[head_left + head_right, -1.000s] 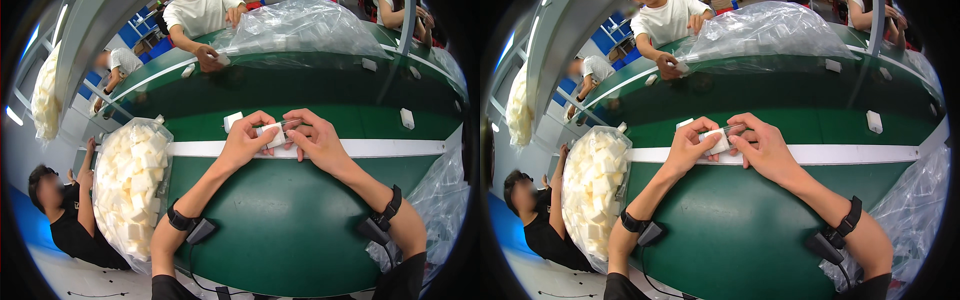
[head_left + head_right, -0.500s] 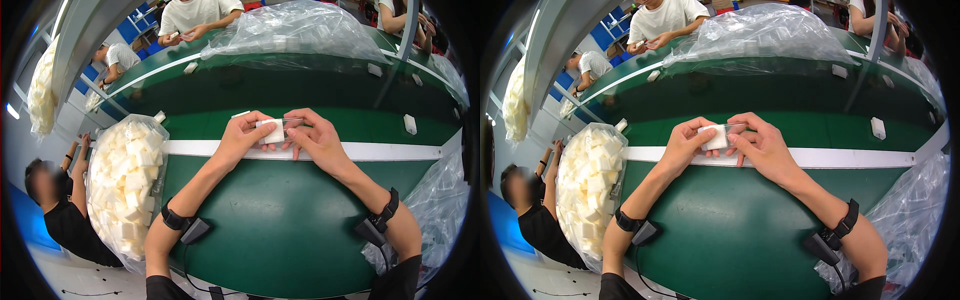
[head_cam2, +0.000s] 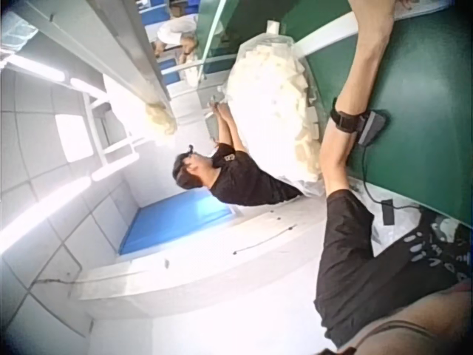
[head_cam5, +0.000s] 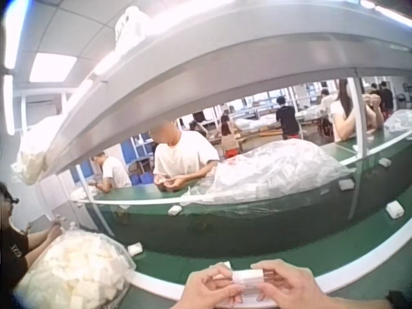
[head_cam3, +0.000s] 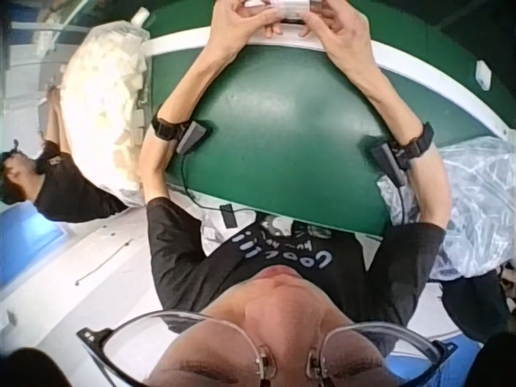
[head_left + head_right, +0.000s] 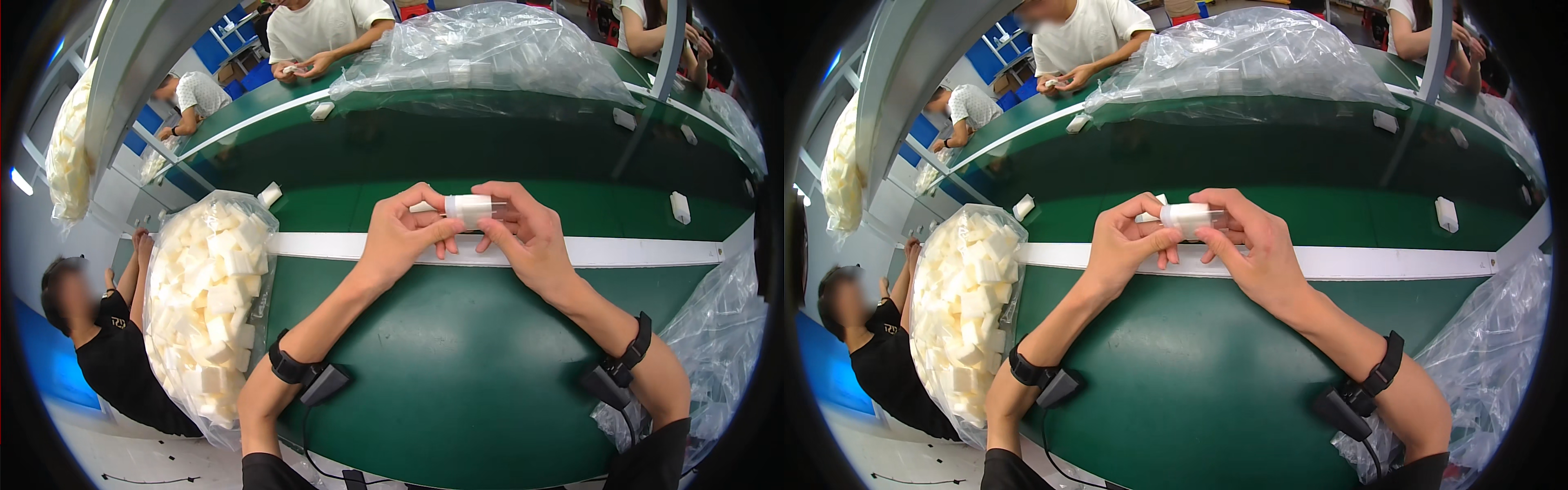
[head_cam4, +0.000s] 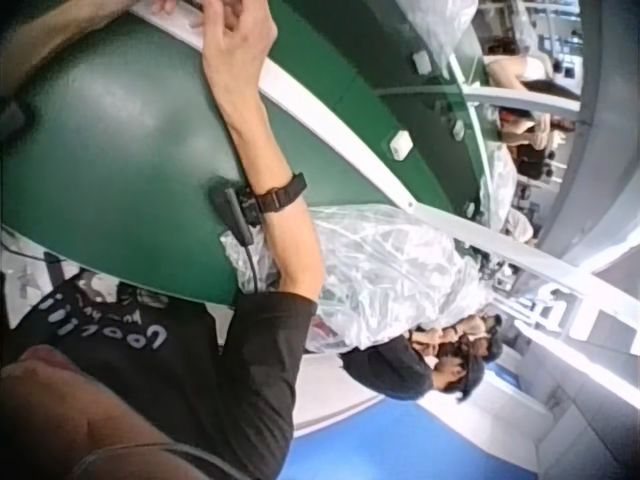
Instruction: The recorder is assembling small white hygiene or personal care components by placing a white sponge-like part into a clear plastic casing.
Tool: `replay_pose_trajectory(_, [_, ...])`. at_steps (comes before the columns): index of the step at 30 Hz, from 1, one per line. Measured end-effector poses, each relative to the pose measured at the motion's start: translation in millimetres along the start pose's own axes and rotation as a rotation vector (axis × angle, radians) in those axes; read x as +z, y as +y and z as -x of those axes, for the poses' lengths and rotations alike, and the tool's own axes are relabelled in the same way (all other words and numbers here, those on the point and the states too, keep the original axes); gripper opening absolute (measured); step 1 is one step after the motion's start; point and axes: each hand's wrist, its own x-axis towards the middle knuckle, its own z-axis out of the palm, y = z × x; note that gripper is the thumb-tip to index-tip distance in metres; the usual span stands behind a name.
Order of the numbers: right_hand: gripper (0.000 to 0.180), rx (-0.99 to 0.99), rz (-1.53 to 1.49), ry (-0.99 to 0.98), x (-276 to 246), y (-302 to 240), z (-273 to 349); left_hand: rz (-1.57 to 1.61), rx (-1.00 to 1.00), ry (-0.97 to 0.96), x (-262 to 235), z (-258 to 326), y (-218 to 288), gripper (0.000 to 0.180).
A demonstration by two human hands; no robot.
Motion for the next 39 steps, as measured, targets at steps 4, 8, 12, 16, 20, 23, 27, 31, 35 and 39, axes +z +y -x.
replay_pose_trajectory(4, [0.029, -0.061, 0.118, 0.016, -0.2, -5.5, -1.6, 0.044, 0.055, 0.001, 3.0, 0.7, 2.9, 0.016])
replay_pose_trajectory(8, [0.034, -0.077, 0.148, -0.012, -5.1, 0.8, -6.0, 0.039, 0.151, 0.003, 6.4, -0.9, 2.5, 0.025])
replay_pose_trajectory(12, [0.042, -0.173, 0.103, 0.05, 0.9, 3.2, -7.3, -0.041, 0.275, -0.022, 4.0, -0.4, 3.0, 0.038])
replay_pose_trajectory(16, [0.047, -0.123, 0.02, 0.088, 2.5, 7.9, -5.6, 0.04, 0.237, 0.019, 8.1, 1.0, 8.1, 0.046])
replay_pose_trajectory(20, [0.048, -0.043, 0.069, -0.003, -2.1, -0.2, -4.4, -0.172, 0.268, -0.012, -2.4, 2.4, 6.8, 0.052])
replay_pose_trajectory(23, [0.048, -0.034, 0.065, -0.037, -1.3, 1.5, -3.6, -0.239, 0.222, -0.025, -2.6, 3.6, 7.2, 0.052])
replay_pose_trajectory(27, [0.046, -0.065, 0.125, -0.039, -1.2, -0.1, -1.4, -0.299, 0.233, -0.063, -4.8, 3.6, 4.6, 0.05])
replay_pose_trajectory(31, [0.047, -0.001, 0.096, -0.026, 1.2, -5.9, -2.5, -0.348, 0.245, -0.052, -4.0, 2.2, 7.6, 0.049])
replay_pose_trajectory(35, [0.042, -0.006, 0.007, -0.039, 3.6, -5.7, -3.7, -0.339, 0.189, -0.039, -5.0, 4.5, 6.9, 0.053])
replay_pose_trajectory(39, [0.036, 0.131, -0.076, -0.041, -3.3, -3.3, -4.1, -0.374, 0.235, -0.062, 1.4, 3.0, 10.9, 0.048])
